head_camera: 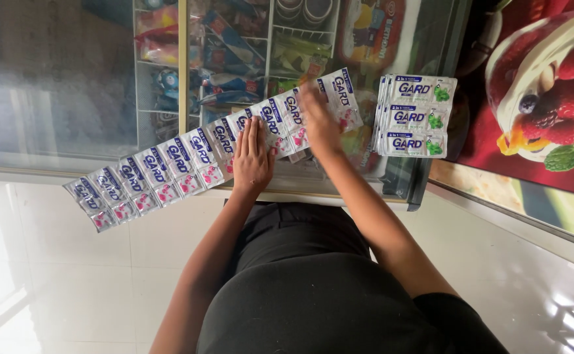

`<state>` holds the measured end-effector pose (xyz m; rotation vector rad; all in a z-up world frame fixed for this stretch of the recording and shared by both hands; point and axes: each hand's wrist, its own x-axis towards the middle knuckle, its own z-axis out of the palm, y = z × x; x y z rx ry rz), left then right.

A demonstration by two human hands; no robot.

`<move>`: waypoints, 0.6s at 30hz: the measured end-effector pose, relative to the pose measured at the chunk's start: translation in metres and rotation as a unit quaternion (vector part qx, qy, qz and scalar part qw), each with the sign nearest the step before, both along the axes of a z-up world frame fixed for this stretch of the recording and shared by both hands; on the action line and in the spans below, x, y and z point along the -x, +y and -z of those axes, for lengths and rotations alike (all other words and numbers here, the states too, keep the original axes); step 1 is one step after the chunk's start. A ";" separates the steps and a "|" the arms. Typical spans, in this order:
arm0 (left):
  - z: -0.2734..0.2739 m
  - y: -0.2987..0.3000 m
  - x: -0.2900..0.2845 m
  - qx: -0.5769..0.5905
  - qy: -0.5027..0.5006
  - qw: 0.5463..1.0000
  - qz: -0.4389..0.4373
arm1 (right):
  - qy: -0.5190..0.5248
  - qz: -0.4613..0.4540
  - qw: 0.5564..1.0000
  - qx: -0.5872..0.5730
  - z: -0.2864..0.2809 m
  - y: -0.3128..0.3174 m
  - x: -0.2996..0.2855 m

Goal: Wiping down strips of shampoo packets with a cloth in a retail environment.

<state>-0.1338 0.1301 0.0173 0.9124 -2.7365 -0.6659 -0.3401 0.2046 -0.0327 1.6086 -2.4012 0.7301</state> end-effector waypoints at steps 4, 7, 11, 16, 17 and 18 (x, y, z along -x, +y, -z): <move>0.001 -0.002 0.000 0.011 -0.004 1.000 0.002 | -0.065 -0.107 0.992 -0.002 -0.024 0.007 0.008; 0.000 0.000 -0.003 0.001 -0.007 1.000 0.004 | -0.325 0.124 0.923 -0.163 -0.045 0.011 0.036; -0.001 -0.001 -0.001 -0.003 0.005 1.000 0.003 | -0.027 0.023 0.999 -0.003 -0.042 0.016 0.043; 0.006 0.000 -0.001 0.009 -0.010 1.000 0.000 | -0.170 -0.048 0.984 -0.034 -0.030 0.045 -0.027; 0.010 0.001 -0.002 0.010 -0.003 1.000 -0.004 | -0.125 -0.131 0.982 -0.043 -0.030 0.058 -0.037; 0.014 0.000 -0.001 0.011 0.005 1.000 -0.007 | -0.078 -0.213 0.973 -0.051 -0.030 0.071 -0.046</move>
